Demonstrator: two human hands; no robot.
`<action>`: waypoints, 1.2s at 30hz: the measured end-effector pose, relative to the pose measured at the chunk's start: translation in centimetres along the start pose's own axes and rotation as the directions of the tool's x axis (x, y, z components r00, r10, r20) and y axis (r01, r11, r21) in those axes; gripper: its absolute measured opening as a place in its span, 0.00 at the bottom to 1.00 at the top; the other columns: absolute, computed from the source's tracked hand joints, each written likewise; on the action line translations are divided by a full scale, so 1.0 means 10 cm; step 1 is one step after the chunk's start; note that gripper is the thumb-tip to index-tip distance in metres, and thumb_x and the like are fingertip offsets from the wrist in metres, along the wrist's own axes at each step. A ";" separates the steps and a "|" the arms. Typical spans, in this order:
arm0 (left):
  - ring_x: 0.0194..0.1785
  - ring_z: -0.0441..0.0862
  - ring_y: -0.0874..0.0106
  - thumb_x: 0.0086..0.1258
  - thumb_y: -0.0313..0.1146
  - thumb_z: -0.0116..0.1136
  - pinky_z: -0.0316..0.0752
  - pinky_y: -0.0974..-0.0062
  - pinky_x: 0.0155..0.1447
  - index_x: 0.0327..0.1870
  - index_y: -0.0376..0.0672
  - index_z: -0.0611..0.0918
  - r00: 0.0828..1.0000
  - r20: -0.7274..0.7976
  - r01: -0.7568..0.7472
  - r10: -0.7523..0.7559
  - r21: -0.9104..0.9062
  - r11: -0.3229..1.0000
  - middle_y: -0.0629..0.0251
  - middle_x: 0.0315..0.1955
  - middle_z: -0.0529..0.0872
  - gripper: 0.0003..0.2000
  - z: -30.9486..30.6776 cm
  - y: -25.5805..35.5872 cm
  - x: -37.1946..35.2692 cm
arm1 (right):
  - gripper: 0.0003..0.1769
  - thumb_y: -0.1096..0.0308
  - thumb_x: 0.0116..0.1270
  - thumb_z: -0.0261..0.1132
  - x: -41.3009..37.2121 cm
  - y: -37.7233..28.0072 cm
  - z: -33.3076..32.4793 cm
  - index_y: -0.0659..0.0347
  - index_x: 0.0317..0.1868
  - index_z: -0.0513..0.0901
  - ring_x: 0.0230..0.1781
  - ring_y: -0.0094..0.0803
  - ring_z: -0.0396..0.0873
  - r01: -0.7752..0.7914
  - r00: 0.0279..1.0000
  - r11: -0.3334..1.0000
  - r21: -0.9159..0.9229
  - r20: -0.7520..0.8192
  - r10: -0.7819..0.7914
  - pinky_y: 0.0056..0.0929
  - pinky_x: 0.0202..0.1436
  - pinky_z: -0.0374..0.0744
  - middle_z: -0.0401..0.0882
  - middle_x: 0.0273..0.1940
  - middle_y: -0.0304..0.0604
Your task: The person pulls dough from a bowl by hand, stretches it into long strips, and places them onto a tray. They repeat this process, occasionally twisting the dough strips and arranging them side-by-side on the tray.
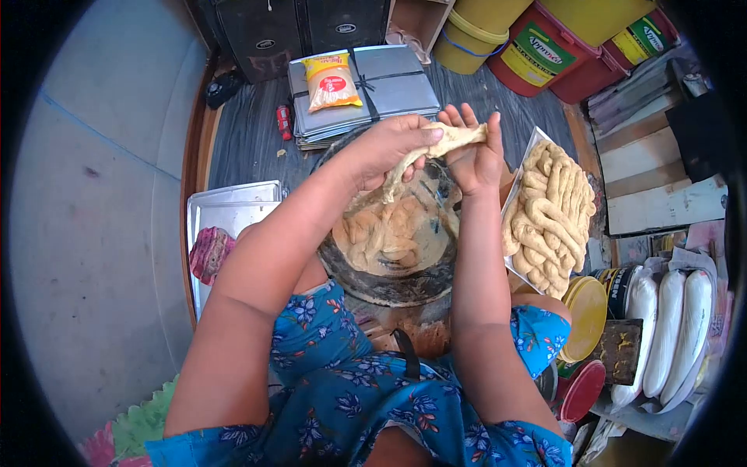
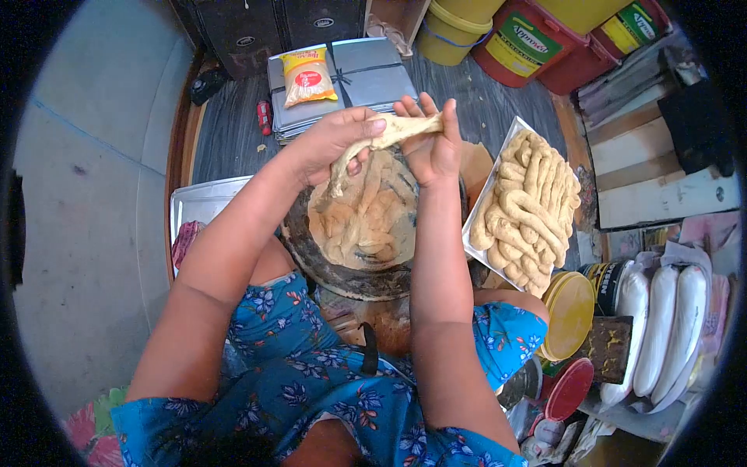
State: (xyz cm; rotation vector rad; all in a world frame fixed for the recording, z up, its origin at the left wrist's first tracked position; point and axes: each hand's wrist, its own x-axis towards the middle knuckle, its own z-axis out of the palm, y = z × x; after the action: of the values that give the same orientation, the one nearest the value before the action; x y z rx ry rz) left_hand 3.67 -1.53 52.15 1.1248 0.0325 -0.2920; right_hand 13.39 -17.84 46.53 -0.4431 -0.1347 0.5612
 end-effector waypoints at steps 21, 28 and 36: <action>0.23 0.75 0.76 0.71 0.48 0.49 0.75 0.74 0.29 0.45 0.39 0.76 0.821 -0.306 0.326 -0.482 -0.441 0.836 0.68 0.24 0.78 0.19 -1.49 -0.75 0.13 | 0.27 0.69 0.59 0.65 1.18 2.48 -2.77 0.65 0.59 0.71 0.48 0.36 0.78 -0.171 0.905 -0.331 -0.928 -0.281 0.320 0.33 0.54 0.75 0.80 0.49 0.46; 0.29 0.81 0.68 0.69 0.57 0.45 0.79 0.70 0.34 0.52 0.39 0.72 0.806 -0.328 0.295 -0.492 -0.498 0.816 0.64 0.28 0.78 0.27 -1.48 -0.54 0.35 | 0.22 0.70 0.62 0.62 0.52 3.11 -2.96 0.65 0.57 0.73 0.48 0.37 0.78 -0.275 0.775 -0.528 -0.804 -0.510 0.373 0.33 0.53 0.76 0.79 0.49 0.47; 0.31 0.82 0.67 0.70 0.54 0.46 0.80 0.70 0.36 0.48 0.40 0.74 0.826 -0.252 0.376 -0.505 -0.421 0.825 0.62 0.31 0.80 0.24 -1.38 -0.59 0.44 | 0.17 0.71 0.65 0.58 -0.58 3.00 -2.93 0.65 0.54 0.75 0.47 0.38 0.79 -0.559 0.504 -0.320 -0.765 -0.620 0.602 0.34 0.52 0.77 0.79 0.48 0.48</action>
State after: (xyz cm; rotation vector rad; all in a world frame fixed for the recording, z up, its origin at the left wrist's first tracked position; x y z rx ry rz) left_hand 8.08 7.52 40.22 0.7801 0.6619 -0.4802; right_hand 1.09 -9.10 6.95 -2.0353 -0.3295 1.5822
